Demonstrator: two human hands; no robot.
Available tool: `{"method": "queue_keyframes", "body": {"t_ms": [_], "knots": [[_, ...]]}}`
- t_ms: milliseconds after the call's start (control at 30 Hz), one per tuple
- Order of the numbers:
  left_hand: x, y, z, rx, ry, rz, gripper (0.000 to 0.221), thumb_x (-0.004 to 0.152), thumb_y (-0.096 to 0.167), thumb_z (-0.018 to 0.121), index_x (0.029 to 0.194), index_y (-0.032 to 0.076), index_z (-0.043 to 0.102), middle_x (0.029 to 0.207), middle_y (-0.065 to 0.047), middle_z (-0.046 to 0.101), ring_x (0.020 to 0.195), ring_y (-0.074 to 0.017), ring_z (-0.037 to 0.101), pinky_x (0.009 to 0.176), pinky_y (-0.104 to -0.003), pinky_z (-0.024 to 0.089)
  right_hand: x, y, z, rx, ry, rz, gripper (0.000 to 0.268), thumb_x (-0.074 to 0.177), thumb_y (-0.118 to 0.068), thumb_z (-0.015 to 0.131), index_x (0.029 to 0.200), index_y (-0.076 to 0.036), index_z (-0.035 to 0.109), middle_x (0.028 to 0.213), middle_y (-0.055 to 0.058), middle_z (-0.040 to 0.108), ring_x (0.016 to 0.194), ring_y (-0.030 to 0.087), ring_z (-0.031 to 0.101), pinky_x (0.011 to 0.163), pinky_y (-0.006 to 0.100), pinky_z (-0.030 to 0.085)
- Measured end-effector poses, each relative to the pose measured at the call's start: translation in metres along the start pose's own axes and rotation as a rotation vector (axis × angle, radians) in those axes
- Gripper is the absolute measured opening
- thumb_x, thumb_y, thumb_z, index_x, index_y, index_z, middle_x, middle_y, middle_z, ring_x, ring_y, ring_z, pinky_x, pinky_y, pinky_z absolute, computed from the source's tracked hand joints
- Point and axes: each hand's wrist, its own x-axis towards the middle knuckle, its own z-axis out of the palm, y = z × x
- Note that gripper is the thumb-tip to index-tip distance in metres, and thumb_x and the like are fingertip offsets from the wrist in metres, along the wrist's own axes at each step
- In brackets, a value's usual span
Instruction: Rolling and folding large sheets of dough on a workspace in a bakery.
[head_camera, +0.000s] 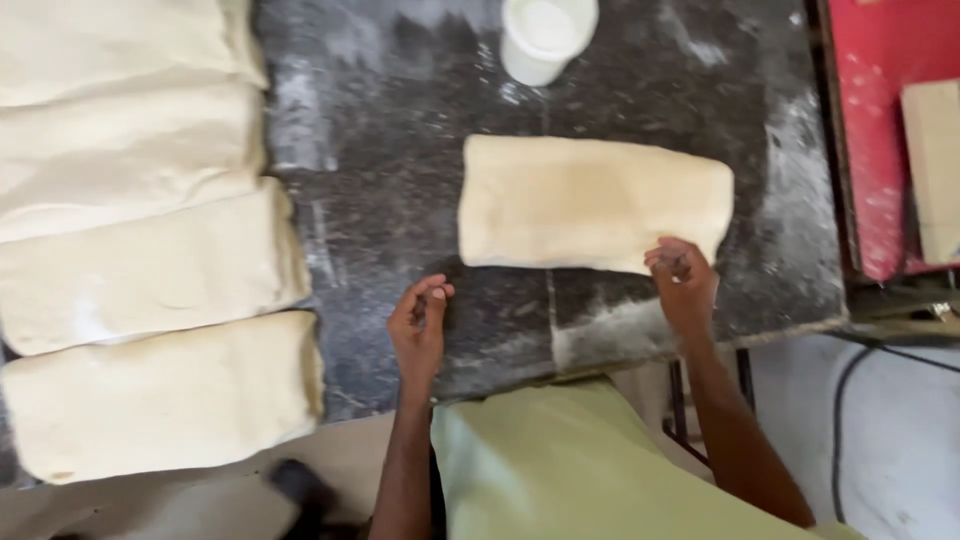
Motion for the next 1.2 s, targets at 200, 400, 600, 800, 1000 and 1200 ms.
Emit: {"method": "queue_keyframes", "body": {"t_ms": [200,400,600,800,1000,1200], "knots": [[-0.025,-0.008,0.061,-0.063,-0.008,-0.044,0.025,0.103,0.017,0.066,0.12,0.0,0.072,0.101,-0.006,0.078,0.091,-0.0097,0.069,0.08,-0.024,0.054,0.013,0.025,-0.08,-0.025,0.085,0.024,0.029,0.1,0.006,0.063,0.128,0.005,0.06,0.108,0.012,0.073,0.099,0.015,0.07,0.086,0.027,0.056],[-0.03,-0.006,0.067,-0.026,-0.008,-0.059,0.024,0.103,0.014,0.064,0.121,0.0,0.071,0.104,-0.007,0.077,0.094,-0.0101,0.07,0.084,-0.023,0.055,0.021,0.05,-0.091,0.04,0.088,0.073,0.03,0.099,0.007,0.063,0.129,0.005,0.059,0.11,0.011,0.071,0.102,0.014,0.069,0.089,0.026,0.057],[-0.01,-0.027,0.058,-0.046,0.044,-0.106,0.025,0.103,0.014,0.064,0.122,0.0,0.071,0.108,-0.006,0.076,0.097,-0.0099,0.069,0.087,-0.024,0.055,0.029,0.068,-0.082,-0.125,0.132,0.049,0.046,0.091,0.002,0.072,0.136,-0.001,0.059,0.13,0.015,0.064,0.112,0.019,0.064,0.091,0.031,0.054],[0.006,-0.056,0.066,-0.046,0.105,-0.1,0.029,0.099,0.014,0.068,0.125,0.002,0.069,0.113,-0.006,0.075,0.099,-0.0106,0.069,0.088,-0.024,0.055,0.038,0.1,-0.099,-0.422,0.15,0.052,0.055,0.094,-0.007,0.081,0.143,-0.004,0.057,0.138,0.02,0.054,0.12,0.03,0.056,0.096,0.043,0.049],[0.018,-0.074,0.066,0.202,0.2,-0.024,0.044,0.094,0.019,0.074,0.134,0.002,0.065,0.122,-0.013,0.069,0.093,-0.0184,0.064,0.079,-0.033,0.053,0.049,0.12,-0.089,-0.069,0.089,0.342,0.067,0.1,-0.011,0.074,0.156,-0.001,0.038,0.142,0.018,0.051,0.121,0.023,0.057,0.097,0.038,0.052],[0.031,-0.099,0.079,0.066,0.128,-0.271,0.063,0.094,0.024,0.073,0.147,0.001,0.05,0.134,-0.017,0.065,0.115,-0.021,0.063,0.095,-0.033,0.052,0.057,0.125,-0.083,0.042,0.039,0.216,0.062,0.106,-0.008,0.072,0.155,0.005,0.035,0.146,0.021,0.052,0.131,0.024,0.058,0.107,0.037,0.051]]}}
